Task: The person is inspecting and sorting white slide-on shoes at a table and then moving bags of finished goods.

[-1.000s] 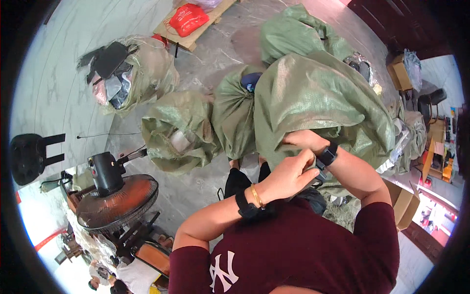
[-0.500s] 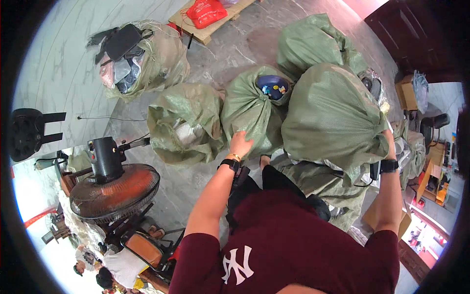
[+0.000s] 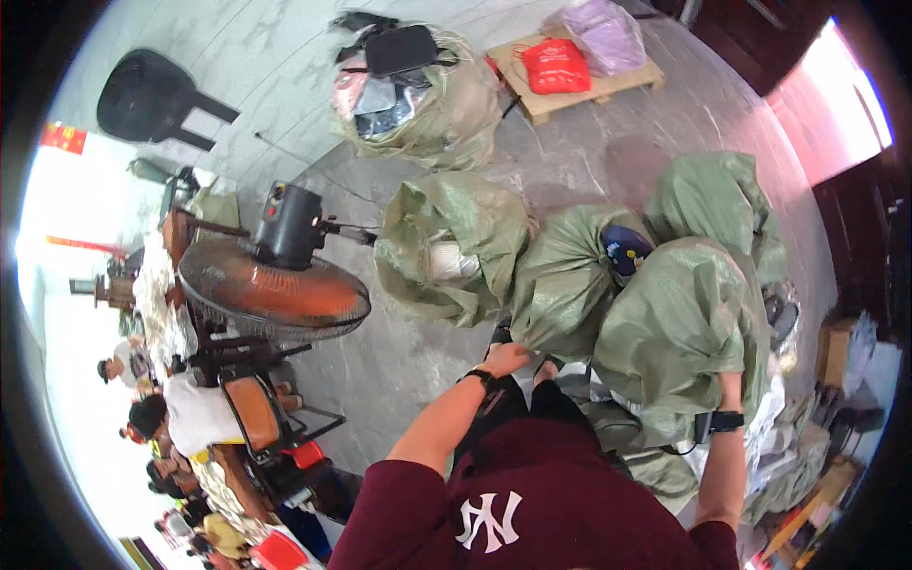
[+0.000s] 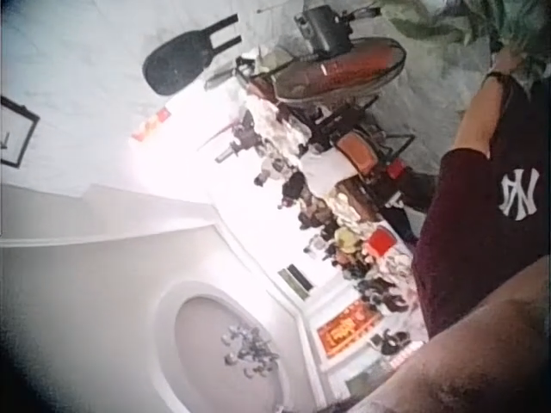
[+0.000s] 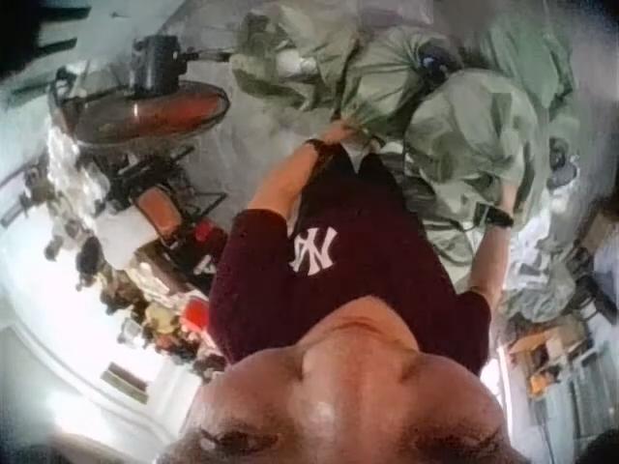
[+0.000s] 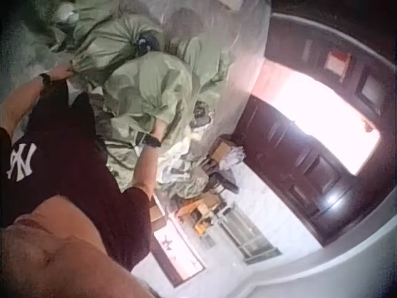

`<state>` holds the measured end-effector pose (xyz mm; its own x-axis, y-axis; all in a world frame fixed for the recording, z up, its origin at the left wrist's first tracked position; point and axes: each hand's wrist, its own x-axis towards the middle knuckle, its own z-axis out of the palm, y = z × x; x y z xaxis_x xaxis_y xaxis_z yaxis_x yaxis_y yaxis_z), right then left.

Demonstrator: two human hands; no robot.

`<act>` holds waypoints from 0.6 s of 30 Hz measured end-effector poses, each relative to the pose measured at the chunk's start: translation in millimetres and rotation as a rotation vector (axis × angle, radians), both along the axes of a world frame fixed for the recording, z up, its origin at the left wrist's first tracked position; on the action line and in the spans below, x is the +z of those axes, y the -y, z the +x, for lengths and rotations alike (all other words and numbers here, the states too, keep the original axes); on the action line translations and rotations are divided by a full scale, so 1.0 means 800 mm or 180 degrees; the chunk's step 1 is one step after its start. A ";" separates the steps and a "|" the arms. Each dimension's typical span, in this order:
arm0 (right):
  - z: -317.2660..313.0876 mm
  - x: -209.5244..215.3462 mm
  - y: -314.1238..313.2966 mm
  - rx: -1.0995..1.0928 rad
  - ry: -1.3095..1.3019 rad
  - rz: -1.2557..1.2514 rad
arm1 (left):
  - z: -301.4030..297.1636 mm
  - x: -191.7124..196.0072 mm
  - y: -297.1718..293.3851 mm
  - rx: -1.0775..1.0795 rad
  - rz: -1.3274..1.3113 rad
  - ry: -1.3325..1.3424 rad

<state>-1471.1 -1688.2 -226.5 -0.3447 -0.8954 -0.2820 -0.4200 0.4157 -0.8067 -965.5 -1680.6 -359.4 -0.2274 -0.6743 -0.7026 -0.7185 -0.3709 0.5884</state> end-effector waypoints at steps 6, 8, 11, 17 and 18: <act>0.011 -0.081 -0.026 0.1134 -0.1561 0.0447 | 0.135 -0.028 -0.145 0.0017 0.0159 0.0448; 0.013 -0.096 -0.039 0.1359 -0.1887 0.0579 | 0.171 -0.034 -0.195 -0.0215 0.0152 0.0595; 0.015 -0.120 -0.055 0.1551 -0.2338 0.0655 | 0.197 -0.032 -0.267 -0.0038 0.0821 0.0643; 0.051 -0.138 -0.077 0.1256 -0.3182 0.0770 | 0.238 -0.015 -0.360 -0.0273 0.0611 -0.0245; 0.066 -0.130 -0.076 0.0929 -0.2875 0.0984 | 0.252 -0.011 -0.374 -0.0016 0.0464 -0.0339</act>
